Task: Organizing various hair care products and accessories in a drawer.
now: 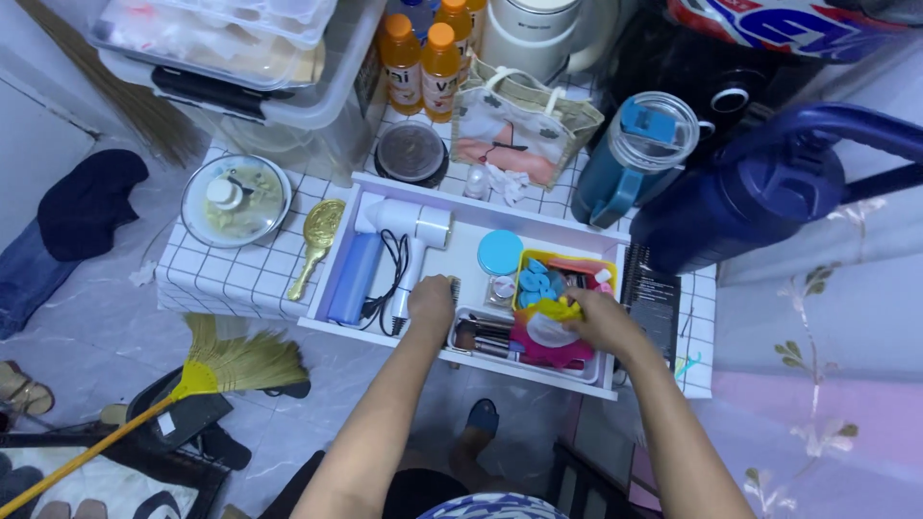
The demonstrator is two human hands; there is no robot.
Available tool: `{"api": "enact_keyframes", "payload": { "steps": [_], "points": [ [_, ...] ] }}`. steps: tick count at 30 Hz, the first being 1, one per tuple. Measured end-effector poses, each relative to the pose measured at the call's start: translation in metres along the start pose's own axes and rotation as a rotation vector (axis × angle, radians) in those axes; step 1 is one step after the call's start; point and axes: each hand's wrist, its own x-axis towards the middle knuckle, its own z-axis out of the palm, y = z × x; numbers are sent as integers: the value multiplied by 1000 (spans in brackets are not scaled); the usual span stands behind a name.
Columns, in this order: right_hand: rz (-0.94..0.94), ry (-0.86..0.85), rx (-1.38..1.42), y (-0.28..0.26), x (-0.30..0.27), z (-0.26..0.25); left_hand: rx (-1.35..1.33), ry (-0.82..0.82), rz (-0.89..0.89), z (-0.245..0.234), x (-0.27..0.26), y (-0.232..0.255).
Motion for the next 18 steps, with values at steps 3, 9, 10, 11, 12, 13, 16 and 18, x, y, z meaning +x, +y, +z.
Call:
{"api": "enact_keyframes", "payload": {
  "steps": [3, 9, 10, 11, 12, 13, 16, 18],
  "points": [
    [-70, -20, -76, 5, -2, 12, -50, 17, 9, -1, -3, -4],
    [67, 219, -293, -44, -32, -2, -112, 6, -15, -18, 0, -11],
    [68, 218, -290, -42, -39, -9, -110, 5, -15, -39, -10, -7],
    [-10, 303, -157, -39, -45, -16, -134, 3, -32, -59, -21, -3],
    [-85, 386, -23, -35, -52, -21, -159, -2, -52, -79, -33, 0],
    [-83, 382, -20, -6, -49, -17, -157, -6, -54, -81, -35, -4],
    [-32, 642, 201, 72, -46, -8, -312, 81, -70, -83, -39, -12],
    [175, 732, 270, 111, -50, -8, -336, 56, -39, -76, -38, -14]
  ]
}}
